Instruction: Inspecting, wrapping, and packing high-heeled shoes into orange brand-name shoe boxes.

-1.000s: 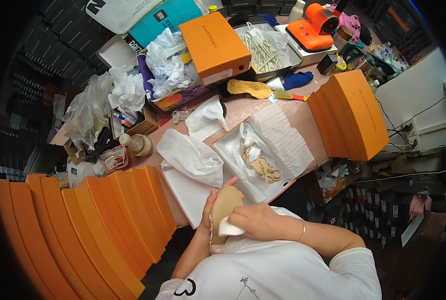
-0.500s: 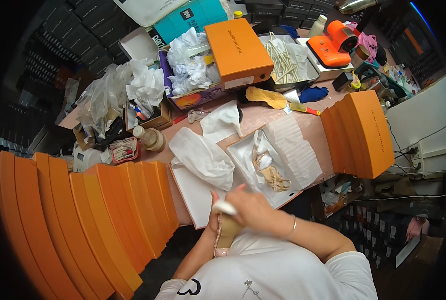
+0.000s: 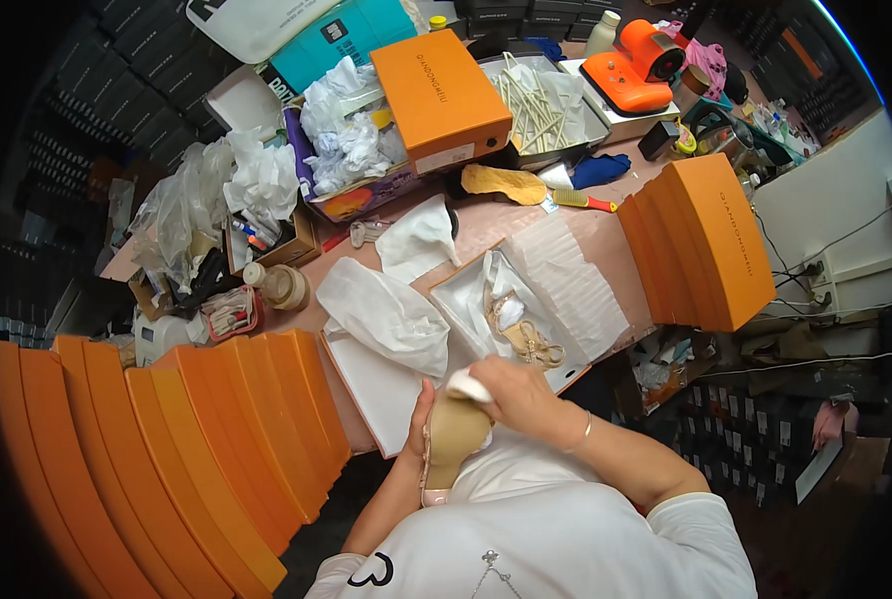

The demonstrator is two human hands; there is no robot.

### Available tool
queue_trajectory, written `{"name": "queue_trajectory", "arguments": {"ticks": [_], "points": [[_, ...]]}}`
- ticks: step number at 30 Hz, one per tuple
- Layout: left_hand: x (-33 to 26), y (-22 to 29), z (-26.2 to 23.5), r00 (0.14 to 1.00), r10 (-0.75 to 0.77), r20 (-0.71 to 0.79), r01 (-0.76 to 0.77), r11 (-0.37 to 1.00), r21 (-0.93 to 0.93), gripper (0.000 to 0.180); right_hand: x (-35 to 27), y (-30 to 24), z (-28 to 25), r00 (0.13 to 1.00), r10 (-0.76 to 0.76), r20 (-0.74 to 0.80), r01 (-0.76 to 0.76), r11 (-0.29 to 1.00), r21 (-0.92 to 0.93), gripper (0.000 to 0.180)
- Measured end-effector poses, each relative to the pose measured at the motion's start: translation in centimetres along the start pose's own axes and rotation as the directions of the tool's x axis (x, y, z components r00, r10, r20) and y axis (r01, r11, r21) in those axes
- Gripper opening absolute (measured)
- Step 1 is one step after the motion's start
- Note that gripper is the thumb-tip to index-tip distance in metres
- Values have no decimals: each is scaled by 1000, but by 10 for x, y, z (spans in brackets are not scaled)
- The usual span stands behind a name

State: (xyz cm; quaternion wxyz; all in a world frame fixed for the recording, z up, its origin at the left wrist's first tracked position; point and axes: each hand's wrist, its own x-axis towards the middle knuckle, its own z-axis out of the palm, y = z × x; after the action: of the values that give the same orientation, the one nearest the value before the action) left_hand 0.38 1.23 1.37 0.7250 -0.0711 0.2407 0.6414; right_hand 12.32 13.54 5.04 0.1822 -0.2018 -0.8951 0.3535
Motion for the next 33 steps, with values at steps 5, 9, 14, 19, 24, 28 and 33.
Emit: {"name": "queue_trajectory", "arguments": {"ticks": [5, 9, 14, 19, 24, 28, 33], "points": [[4, 1, -16, 992, -8, 124, 11, 1000, -23, 90, -19, -15, -15, 983, -86, 161, 70, 992, 101, 16], [0, 6, -9, 978, -1, 208, -28, 990, 137, 94, 13, 34, -16, 958, 281, -51, -269, 947, 175, 15], [2, 10, -5, 990, 43, 137, -53, 996, 72, 96, 8, 6, -18, 966, 257, -16, -238, 914, 329, 23], [8, 6, -8, 960, 83, 267, -31, 981, -191, 93, 15, -45, -2, 972, -139, 192, 129, 990, 63, 26], [4, 1, -29, 991, 65, 118, -67, 998, 7, 94, 16, -44, 8, 981, -177, 80, 171, 982, 84, 19], [-4, 0, -6, 976, 94, 198, -65, 987, -146, 97, 26, -34, 11, 996, -45, 81, 42, 998, 41, 16], [-6, 2, 6, 995, 54, -81, -56, 998, -15, 99, 2, -53, 7, 984, -97, 146, 78, 988, 131, 25]]}}
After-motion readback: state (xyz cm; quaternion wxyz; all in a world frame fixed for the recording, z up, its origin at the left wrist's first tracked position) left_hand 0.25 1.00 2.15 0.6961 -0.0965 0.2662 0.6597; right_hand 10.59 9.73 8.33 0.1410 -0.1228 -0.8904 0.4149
